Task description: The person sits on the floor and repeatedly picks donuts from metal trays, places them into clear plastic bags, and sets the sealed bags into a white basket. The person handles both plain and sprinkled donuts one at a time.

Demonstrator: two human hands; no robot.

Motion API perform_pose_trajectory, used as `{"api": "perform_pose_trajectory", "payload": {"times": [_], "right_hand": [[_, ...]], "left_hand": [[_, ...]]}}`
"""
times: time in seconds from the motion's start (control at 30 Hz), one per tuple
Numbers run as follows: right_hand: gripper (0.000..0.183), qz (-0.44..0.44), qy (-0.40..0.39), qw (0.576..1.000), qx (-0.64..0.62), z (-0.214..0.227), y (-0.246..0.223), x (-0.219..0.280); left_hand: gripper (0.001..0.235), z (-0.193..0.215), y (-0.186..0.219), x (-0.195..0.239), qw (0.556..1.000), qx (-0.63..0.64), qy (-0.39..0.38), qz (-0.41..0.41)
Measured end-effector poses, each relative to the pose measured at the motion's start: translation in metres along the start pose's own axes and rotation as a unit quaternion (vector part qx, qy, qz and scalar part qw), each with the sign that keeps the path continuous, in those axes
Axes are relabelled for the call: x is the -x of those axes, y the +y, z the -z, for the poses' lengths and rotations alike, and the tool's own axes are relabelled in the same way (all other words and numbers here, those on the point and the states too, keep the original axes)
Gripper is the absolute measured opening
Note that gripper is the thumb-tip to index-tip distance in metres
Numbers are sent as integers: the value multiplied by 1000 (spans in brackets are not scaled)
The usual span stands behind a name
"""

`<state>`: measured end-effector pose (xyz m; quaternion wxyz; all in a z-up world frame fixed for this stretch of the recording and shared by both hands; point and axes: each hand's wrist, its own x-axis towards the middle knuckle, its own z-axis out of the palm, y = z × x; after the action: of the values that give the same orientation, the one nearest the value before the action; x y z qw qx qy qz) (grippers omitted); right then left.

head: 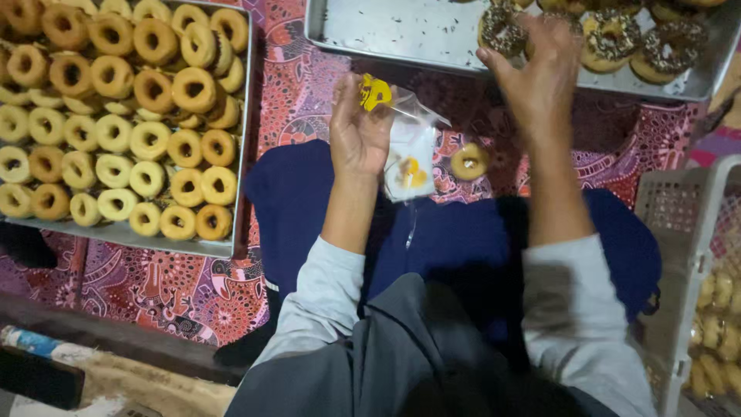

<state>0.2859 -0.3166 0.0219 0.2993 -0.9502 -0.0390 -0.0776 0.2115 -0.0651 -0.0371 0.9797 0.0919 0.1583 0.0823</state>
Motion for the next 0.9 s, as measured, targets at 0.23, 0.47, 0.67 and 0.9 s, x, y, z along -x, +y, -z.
{"api": "perform_pose_trajectory", "payload": {"times": [0.23, 0.47, 0.67, 0.9], "right_hand": [[80, 21, -11, 985, 168, -21, 17, -51], [63, -18, -224, 911, -345, 49, -68, 68], [58, 75, -58, 986, -138, 30, -131, 106], [67, 71, -1, 969, -236, 15, -146, 99]], "left_hand": [[48, 0, 16, -8, 992, 99, 64, 39], [54, 6, 21, -18, 987, 161, 18, -7], [56, -22, -13, 15, 985, 63, -145, -75], [81, -68, -37, 91, 952, -284, -72, -84]]}}
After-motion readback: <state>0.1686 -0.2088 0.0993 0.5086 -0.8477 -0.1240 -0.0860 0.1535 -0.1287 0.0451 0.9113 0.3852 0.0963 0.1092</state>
